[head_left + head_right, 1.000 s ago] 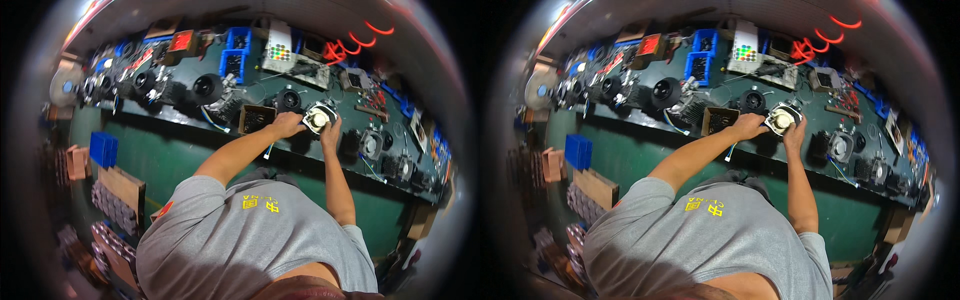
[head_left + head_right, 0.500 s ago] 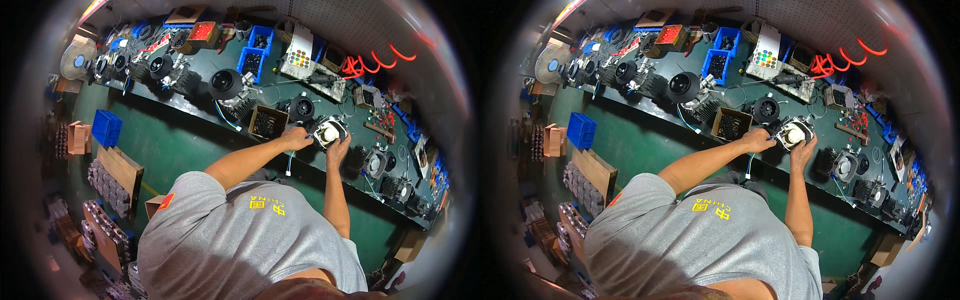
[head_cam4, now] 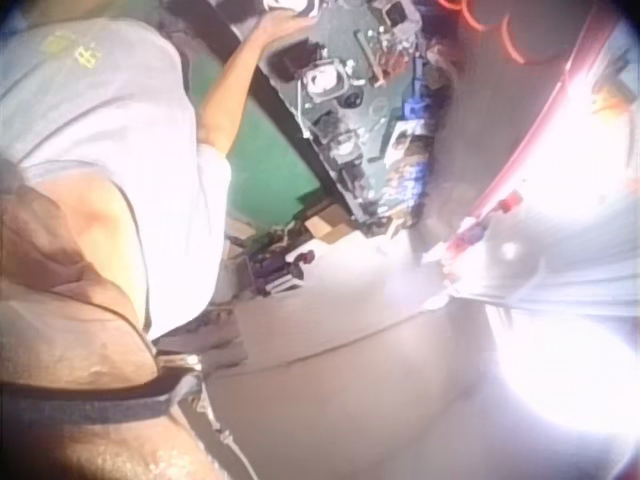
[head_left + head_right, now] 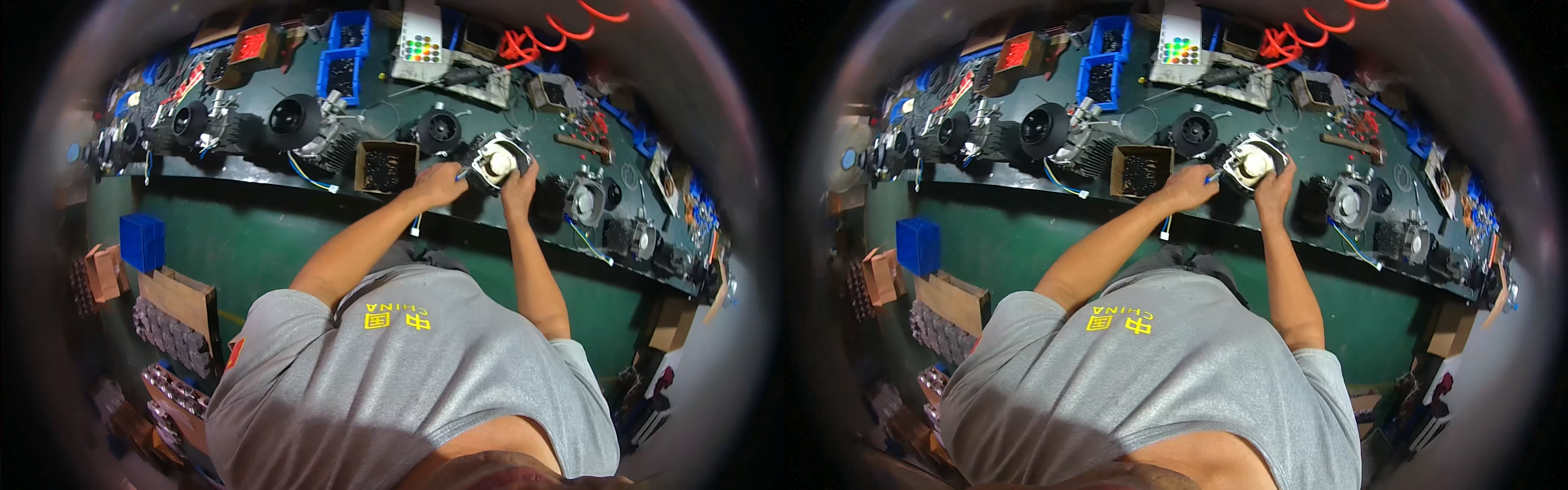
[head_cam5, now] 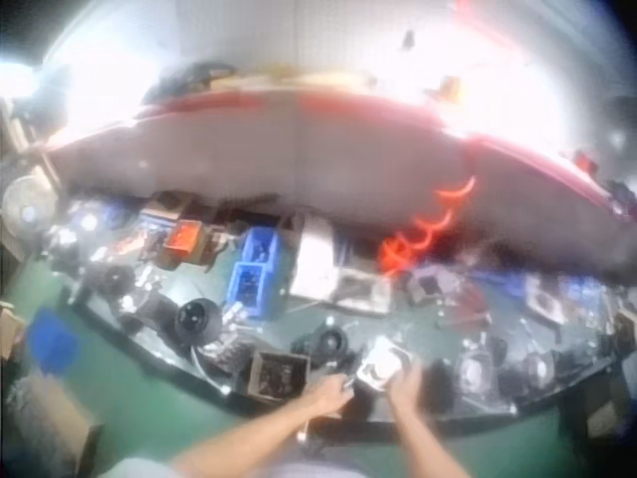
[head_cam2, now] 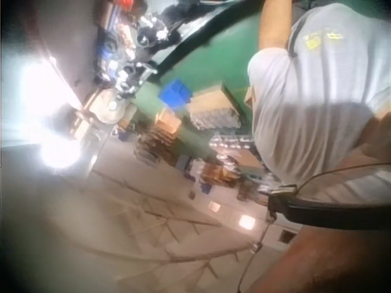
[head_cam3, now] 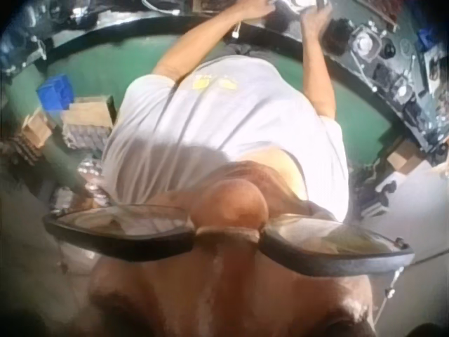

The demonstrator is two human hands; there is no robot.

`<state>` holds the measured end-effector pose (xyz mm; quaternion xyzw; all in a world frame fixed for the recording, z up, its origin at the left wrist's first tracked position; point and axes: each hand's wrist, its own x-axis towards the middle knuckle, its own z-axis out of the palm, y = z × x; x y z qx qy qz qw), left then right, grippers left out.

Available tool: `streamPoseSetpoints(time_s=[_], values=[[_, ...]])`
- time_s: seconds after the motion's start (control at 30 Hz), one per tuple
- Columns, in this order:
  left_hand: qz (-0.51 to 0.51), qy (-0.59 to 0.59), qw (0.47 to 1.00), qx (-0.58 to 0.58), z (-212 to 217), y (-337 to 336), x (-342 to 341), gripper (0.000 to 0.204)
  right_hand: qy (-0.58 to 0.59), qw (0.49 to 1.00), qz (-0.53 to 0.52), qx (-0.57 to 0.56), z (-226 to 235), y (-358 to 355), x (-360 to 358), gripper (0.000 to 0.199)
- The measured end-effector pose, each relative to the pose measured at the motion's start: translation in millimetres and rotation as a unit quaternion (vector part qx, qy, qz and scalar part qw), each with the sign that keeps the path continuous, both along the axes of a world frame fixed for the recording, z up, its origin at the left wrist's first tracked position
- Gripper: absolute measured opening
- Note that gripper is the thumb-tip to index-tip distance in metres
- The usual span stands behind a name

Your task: The person assembles small electric motors at a workbench. They use a pneumatic impact driver to fasten components, attach black plastic fans to motor shafts, and connect wiring. The person handles multiple motor units, placing some on the table and moving others into a cardboard box.

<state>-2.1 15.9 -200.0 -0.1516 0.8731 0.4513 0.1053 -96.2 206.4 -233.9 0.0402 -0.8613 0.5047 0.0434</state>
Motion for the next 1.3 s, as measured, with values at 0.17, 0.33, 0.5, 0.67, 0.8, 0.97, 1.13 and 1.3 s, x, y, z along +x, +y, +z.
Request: streamPoseSetpoints(time_s=[0.17, 0.33, 0.5, 0.67, 0.8, 0.97, 1.13, 1.3], values=[[-0.062, 0.062, 0.995, 0.036, -20.7, -11.6, -38.0, 0.033, 0.009, 1.000, 0.025, -0.012, 3.9, 11.4, -31.7, 0.048], [-0.105, 0.123, 0.986, 0.036, 12.6, -18.6, -69.0, 0.034, -0.022, 0.999, 0.004, -0.039, 33.1, 16.9, -58.3, 0.050], [-0.112, 0.119, 0.986, 0.046, 23.7, -14.0, -82.0, 0.035, -0.041, 0.991, -0.021, -0.125, 48.4, 23.9, -63.2, 0.050], [-0.107, 0.099, 0.989, 0.007, 4.4, -12.4, -69.2, 0.033, -0.026, 0.989, -0.051, -0.134, 39.3, 18.4, -33.2, 0.051], [-0.088, 0.094, 0.992, -0.017, -18.9, -13.7, -58.4, 0.030, -0.008, 0.993, -0.098, -0.066, -1.6, 19.1, -9.9, 0.048], [-0.079, 0.094, 0.991, -0.056, -5.5, -14.2, -47.0, 0.028, -0.052, 0.990, -0.109, -0.078, 8.0, 14.5, 6.3, 0.043], [-0.040, 0.258, 0.964, -0.055, 27.7, -11.5, -27.6, 0.027, -0.111, 0.984, -0.086, -0.108, 8.3, 29.0, -1.3, 0.046], [-0.013, 0.299, 0.952, 0.060, 51.3, -17.1, 26.9, 0.020, -0.157, 0.971, -0.090, -0.153, 12.9, 42.5, 4.1, 0.056]])
